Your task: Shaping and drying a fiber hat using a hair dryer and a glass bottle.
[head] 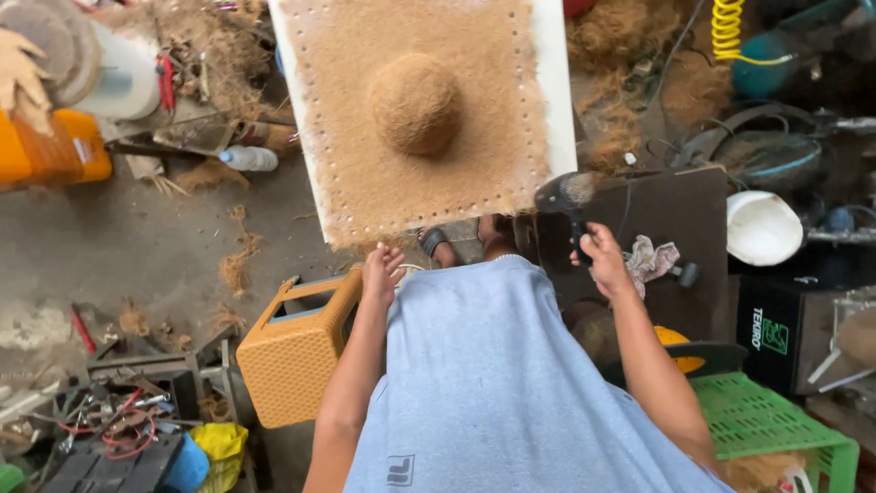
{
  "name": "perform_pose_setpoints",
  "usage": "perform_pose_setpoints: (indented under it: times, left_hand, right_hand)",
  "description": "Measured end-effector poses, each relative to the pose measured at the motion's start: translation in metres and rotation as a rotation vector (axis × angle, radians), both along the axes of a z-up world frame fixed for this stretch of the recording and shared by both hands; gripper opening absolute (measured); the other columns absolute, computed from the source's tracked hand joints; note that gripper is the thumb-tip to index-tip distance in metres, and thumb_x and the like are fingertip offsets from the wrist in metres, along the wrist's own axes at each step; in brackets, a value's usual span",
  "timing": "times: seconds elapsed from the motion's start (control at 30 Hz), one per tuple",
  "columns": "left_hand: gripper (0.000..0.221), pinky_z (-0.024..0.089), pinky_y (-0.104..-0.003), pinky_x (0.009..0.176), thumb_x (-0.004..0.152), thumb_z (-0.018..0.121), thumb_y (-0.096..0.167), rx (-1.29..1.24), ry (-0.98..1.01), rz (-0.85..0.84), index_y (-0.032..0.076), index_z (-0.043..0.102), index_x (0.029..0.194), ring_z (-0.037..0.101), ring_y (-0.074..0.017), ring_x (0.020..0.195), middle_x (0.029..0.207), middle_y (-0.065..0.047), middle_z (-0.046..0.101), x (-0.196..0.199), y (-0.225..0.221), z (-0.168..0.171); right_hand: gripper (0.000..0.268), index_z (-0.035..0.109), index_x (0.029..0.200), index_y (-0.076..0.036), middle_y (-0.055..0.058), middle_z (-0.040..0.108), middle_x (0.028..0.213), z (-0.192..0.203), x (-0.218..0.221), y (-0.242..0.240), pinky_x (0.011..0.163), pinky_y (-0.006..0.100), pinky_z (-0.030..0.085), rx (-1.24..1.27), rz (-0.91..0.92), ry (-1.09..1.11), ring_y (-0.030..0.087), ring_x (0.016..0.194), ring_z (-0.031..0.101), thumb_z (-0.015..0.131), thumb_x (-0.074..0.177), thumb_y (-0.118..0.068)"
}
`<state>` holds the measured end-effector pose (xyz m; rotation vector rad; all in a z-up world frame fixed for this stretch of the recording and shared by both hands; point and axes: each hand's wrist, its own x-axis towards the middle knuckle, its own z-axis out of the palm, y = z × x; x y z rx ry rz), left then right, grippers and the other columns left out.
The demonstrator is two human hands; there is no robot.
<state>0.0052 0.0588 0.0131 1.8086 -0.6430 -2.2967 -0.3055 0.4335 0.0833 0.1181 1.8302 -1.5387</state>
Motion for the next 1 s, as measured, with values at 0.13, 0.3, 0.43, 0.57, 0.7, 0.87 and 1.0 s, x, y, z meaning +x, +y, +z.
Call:
perform_pose_setpoints:
  times: [0.13, 0.3, 0.43, 0.57, 0.7, 0.87, 1.0]
  left_hand:
    - [0.026, 0.051, -0.045, 0.095, 0.102, 0.065, 0.030, -0.219, -0.050, -0.251, 0.010, 0.059, 0.118, 0.068, -0.0246, 0.105, 0.109, -0.007, 0.066, -0.036, 0.009, 0.015]
    - [0.024, 0.052, -0.034, 0.085, 0.096, 0.071, 0.020, -0.729, -0.002, -0.445, 0.009, 0.066, 0.117, 0.060, -0.0166, 0.094, 0.096, -0.004, 0.060, -0.107, -0.010, 0.077]
    - [0.043, 0.052, -0.048, 0.102, 0.095, 0.075, 0.023, -1.236, -0.079, -0.602, 0.008, 0.061, 0.133, 0.062, -0.0369, 0.121, 0.122, -0.018, 0.064, -0.168, -0.043, 0.135]
    - [0.069, 0.040, -0.055, 0.114, 0.079, 0.091, 0.015, -1.658, -0.159, -0.598, 0.011, 0.056, 0.139, 0.049, -0.0433, 0.134, 0.139, -0.020, 0.051, -0.223, -0.078, 0.125]
    - [0.080, 0.023, -0.058, 0.127, 0.099, 0.074, 0.045, -1.571, -0.439, -0.897, 0.019, 0.028, 0.159, 0.017, -0.0352, 0.157, 0.170, -0.014, 0.017, -0.261, -0.099, 0.130]
    - [0.111, 0.010, -0.077, 0.118, 0.096, 0.075, 0.074, -1.249, -0.672, -1.178, 0.031, 0.002, 0.168, -0.014, -0.0362, 0.157, 0.170, -0.008, -0.017, -0.292, -0.117, 0.109]
    - [0.111, 0.010, -0.075, 0.119, 0.096, 0.074, 0.070, -1.096, -0.686, -1.218, 0.032, -0.004, 0.166, -0.019, -0.0324, 0.155, 0.169, -0.006, -0.021, -0.299, -0.115, 0.111]
  right_hand:
    - [0.031, 0.052, 0.137, -0.008, 0.018, 0.066, 0.106, 0.000, 0.014, -0.015, 0.063, 0.038, 0.065, -0.051, -0.065, -0.052, 0.027, 0.072, 0.070, 0.057, 0.108, -0.018]
    - [0.030, 0.054, 0.135, -0.010, 0.017, 0.066, 0.103, -0.004, 0.017, -0.031, 0.060, 0.037, 0.065, -0.131, -0.074, -0.086, 0.025, 0.070, 0.070, 0.058, 0.107, -0.019]
    - [0.031, 0.054, 0.134, -0.010, 0.018, 0.066, 0.104, -0.003, 0.011, -0.035, 0.062, 0.038, 0.065, -0.171, -0.059, -0.105, 0.026, 0.072, 0.070, 0.060, 0.106, -0.022]
    - [0.031, 0.055, 0.134, -0.009, 0.017, 0.066, 0.102, -0.004, -0.001, -0.033, 0.062, 0.038, 0.064, -0.162, -0.032, -0.112, 0.026, 0.071, 0.070, 0.060, 0.106, -0.021]
    - [0.036, 0.051, 0.136, -0.006, 0.008, 0.058, 0.094, 0.022, -0.011, -0.043, 0.065, 0.031, 0.055, -0.060, 0.114, -0.198, 0.015, 0.072, 0.062, 0.057, 0.102, -0.020]
    - [0.050, 0.048, 0.139, -0.006, 0.011, 0.064, 0.108, 0.026, -0.025, -0.055, 0.065, 0.031, 0.055, -0.128, 0.069, -0.180, 0.015, 0.074, 0.064, 0.061, 0.100, -0.033]
    - [0.032, 0.053, 0.131, -0.005, 0.007, 0.059, 0.089, 0.037, -0.046, -0.066, 0.066, 0.032, 0.055, -0.098, 0.175, -0.206, 0.015, 0.072, 0.063, 0.057, 0.103, -0.020]
